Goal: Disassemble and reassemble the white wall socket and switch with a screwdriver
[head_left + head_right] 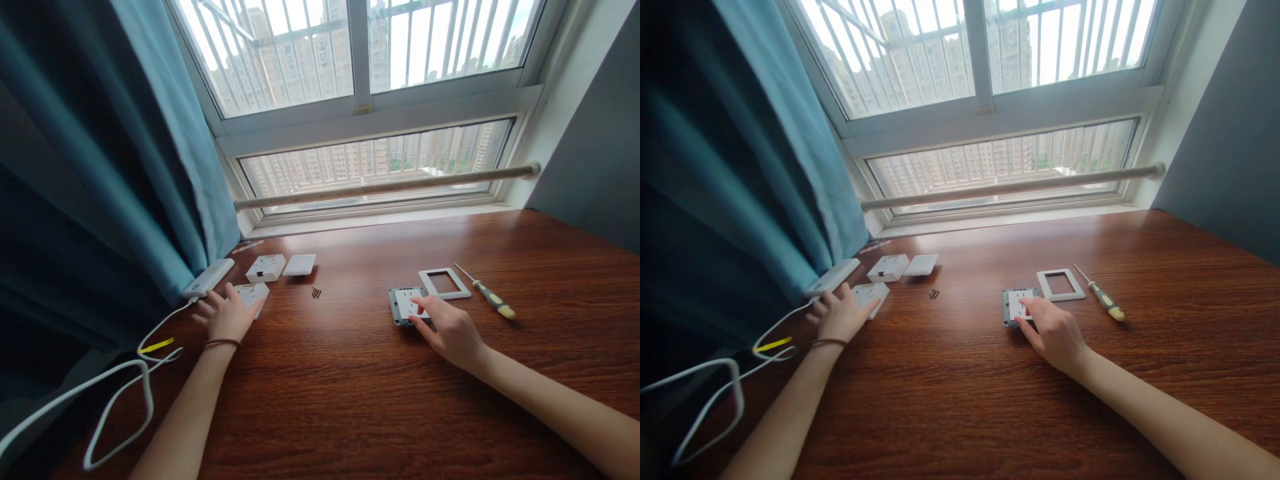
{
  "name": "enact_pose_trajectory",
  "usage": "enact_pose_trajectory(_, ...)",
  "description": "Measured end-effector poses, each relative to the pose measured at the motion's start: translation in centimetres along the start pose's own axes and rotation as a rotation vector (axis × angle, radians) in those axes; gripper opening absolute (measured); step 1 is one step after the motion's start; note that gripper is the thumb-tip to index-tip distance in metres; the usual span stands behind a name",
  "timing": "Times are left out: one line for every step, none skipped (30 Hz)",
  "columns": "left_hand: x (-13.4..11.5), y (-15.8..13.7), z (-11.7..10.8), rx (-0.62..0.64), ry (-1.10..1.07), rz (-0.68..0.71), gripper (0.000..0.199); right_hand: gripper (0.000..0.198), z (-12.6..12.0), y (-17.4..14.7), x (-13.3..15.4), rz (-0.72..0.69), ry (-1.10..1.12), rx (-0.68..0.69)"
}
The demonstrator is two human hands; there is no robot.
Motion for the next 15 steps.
enact_pose_trajectory(0.6,0.4,0.5,0.025,0.017,-0.051,0.079,0.025,0.0,0.0,0.0,-0.003,0.008,-0.002)
enact_pose_trajectory(1.1,0.8,1.0,0.053,0.021,-0.080,0.081,0.024,-0.1,0.0,0.0,-0.003,0.012,-0.008)
enact_pose_trajectory(1.5,1.2,1.5,0.091,0.017,-0.096,0.082,0.023,-0.3,0.0,0.0,-0.002,0.014,-0.014)
enact_pose_trajectory(1.8,1.7,2.0,0.146,0.013,-0.095,0.082,0.022,-0.4,0.0,0.0,-0.001,0.015,-0.019)
enact_pose_trajectory(1.9,2.0,2.4,0.196,0.013,-0.084,0.081,0.022,-0.4,0.0,0.1,-0.002,0.016,-0.021)
enact_pose_trajectory(2.0,2.3,2.7,0.236,0.020,-0.065,0.079,0.022,-0.5,0.0,0.1,-0.004,0.016,-0.022)
enact_pose_trajectory(1.9,2.5,2.9,0.257,0.033,-0.043,0.077,0.022,-0.5,0.0,0.2,-0.007,0.017,-0.024)
enact_pose_trajectory(1.8,2.5,2.8,0.255,0.042,-0.034,0.074,0.022,-0.5,0.0,0.2,-0.013,0.019,-0.025)
enact_pose_trajectory(1.8,2.4,2.5,0.233,0.041,-0.040,0.072,0.022,-0.5,-0.1,0.3,-0.017,0.023,-0.025)
enact_pose_trajectory(1.7,2.2,2.0,0.194,0.024,-0.057,0.071,0.022,-0.5,-0.1,0.3,-0.022,0.031,-0.025)
enact_pose_trajectory(1.4,1.8,1.3,0.141,-0.017,-0.077,0.071,0.021,-0.5,-0.2,0.4,-0.029,0.044,-0.024)
enact_pose_trajectory(1.1,1.2,0.5,0.086,-0.084,-0.085,0.073,0.021,-0.6,-0.2,0.5,-0.038,0.066,-0.020)
enact_pose_trajectory(0.4,0.6,-0.3,0.040,-0.181,-0.054,0.075,0.020,-0.6,-0.1,0.6,-0.050,0.099,-0.014)
enact_pose_trajectory(-0.7,-0.1,-1.2,0.011,-0.316,0.018,0.076,0.019,-0.7,0.0,0.8,-0.058,0.146,-0.007)
enact_pose_trajectory(-1.9,-1.0,-1.9,0.023,-0.505,0.115,0.074,0.019,-0.8,0.3,1.0,-0.064,0.206,0.002)
Point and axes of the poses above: each hand's wrist, its own y-axis towards the middle knuckle, its own z-axis out of the palm, x = y × z, the point moved 5 cm from there along y, towards the middle knuckle, and after that the axes turned 14 degrees about x, right-handed, at the moved point
